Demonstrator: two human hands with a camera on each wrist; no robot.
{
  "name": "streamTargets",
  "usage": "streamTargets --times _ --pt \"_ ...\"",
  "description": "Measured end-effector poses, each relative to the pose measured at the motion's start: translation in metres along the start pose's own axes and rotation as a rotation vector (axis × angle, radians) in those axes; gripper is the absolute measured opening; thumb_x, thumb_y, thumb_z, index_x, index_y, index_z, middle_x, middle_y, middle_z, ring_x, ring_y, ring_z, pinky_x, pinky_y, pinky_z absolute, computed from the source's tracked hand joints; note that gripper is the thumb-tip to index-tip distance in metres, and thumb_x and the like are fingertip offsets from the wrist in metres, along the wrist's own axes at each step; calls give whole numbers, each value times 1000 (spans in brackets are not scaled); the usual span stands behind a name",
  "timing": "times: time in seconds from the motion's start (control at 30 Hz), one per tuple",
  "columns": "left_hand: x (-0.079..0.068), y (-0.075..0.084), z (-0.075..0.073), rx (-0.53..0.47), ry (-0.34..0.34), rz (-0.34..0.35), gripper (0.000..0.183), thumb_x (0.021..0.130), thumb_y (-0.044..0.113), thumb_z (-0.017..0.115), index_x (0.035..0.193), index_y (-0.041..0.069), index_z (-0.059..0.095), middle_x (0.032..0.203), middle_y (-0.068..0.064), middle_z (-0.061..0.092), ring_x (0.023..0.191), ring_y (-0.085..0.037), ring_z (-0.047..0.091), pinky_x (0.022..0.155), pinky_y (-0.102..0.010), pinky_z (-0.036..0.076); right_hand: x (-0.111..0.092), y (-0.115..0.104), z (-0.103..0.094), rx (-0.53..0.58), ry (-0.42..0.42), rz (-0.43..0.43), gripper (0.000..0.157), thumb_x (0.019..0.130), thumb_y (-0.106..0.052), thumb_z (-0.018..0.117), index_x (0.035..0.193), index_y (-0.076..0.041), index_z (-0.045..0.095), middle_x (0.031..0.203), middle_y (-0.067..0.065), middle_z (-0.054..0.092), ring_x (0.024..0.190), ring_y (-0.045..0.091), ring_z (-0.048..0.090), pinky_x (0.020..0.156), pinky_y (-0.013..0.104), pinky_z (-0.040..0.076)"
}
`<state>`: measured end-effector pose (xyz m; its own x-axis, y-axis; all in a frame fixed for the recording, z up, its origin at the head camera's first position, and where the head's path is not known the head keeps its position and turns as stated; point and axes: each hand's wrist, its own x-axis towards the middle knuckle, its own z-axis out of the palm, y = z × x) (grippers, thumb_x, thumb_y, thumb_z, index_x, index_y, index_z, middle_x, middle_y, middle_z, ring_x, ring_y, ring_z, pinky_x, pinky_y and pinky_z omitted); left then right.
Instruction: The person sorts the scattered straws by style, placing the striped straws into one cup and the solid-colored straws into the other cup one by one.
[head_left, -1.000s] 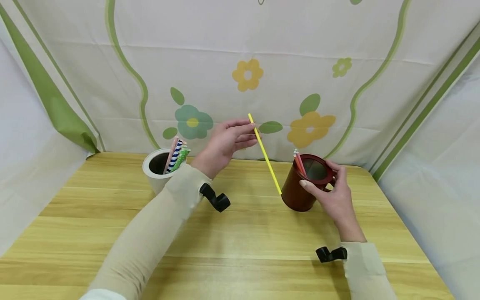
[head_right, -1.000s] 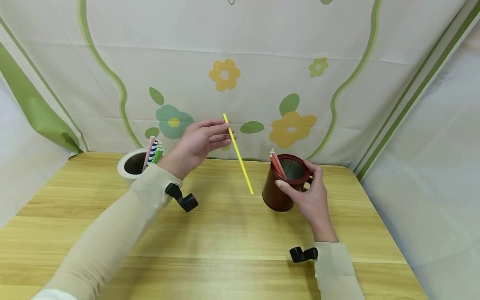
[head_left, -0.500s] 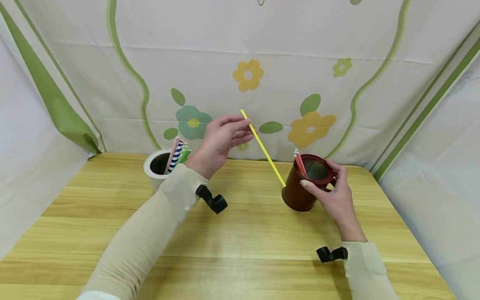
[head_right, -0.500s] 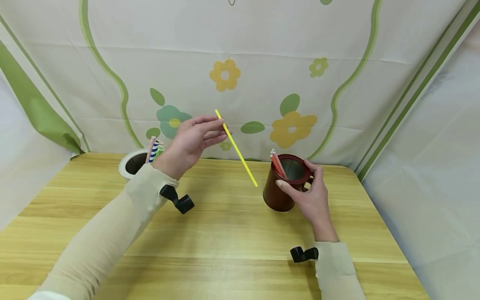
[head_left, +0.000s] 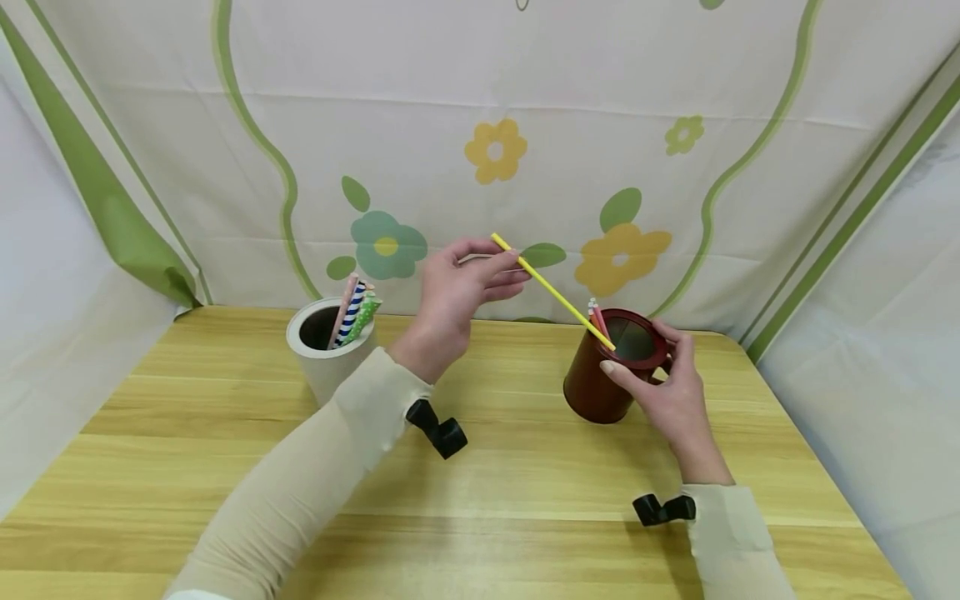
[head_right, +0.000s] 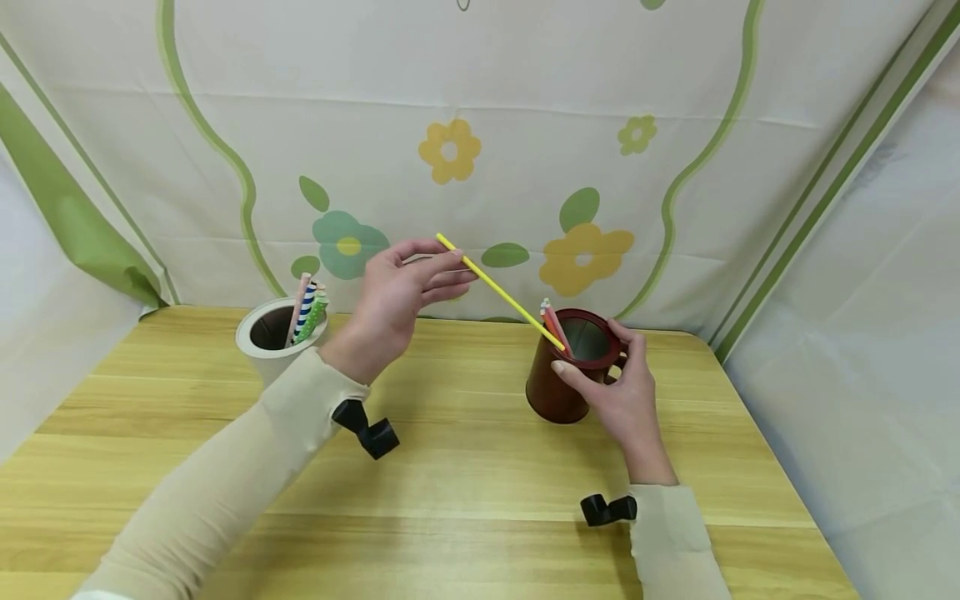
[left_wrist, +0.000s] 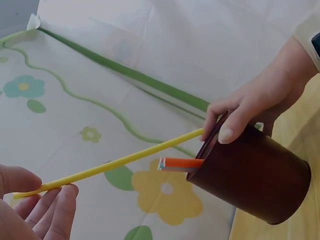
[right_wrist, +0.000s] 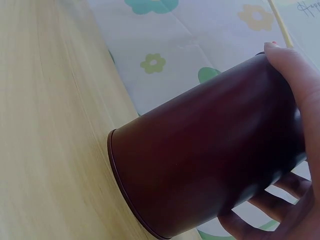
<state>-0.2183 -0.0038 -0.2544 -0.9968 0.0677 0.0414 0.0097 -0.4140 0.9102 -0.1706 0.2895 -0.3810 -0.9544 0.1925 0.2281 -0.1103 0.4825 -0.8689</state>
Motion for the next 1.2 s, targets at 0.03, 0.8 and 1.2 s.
streamTargets --times 0.03,0.8,1.2 --pt "-1 -1 2 0 -2 7 11 98 1 77 100 6 67 90 -8 80 77 -17 81 87 -37 67 0 0 0 -1 0 2 97 90 -30 89 166 -24 29 161 8 48 140 36 56 85 4 49" --pt "-6 -32 29 240 -96 -71 14 98 1 78 110 -1 71 109 -21 79 95 -27 82 91 -40 66 0 0 1 9 7 3 98 90 -30 90 165 -23 29 162 8 48 140 37 56 84 4 49" --pt "7 -29 34 554 -340 -173 8 94 -3 77 95 -1 69 101 -20 79 80 -20 79 80 -34 68 0 0 2 20 13 15 97 90 -30 90 165 -24 30 159 8 50 137 33 56 85 6 50"
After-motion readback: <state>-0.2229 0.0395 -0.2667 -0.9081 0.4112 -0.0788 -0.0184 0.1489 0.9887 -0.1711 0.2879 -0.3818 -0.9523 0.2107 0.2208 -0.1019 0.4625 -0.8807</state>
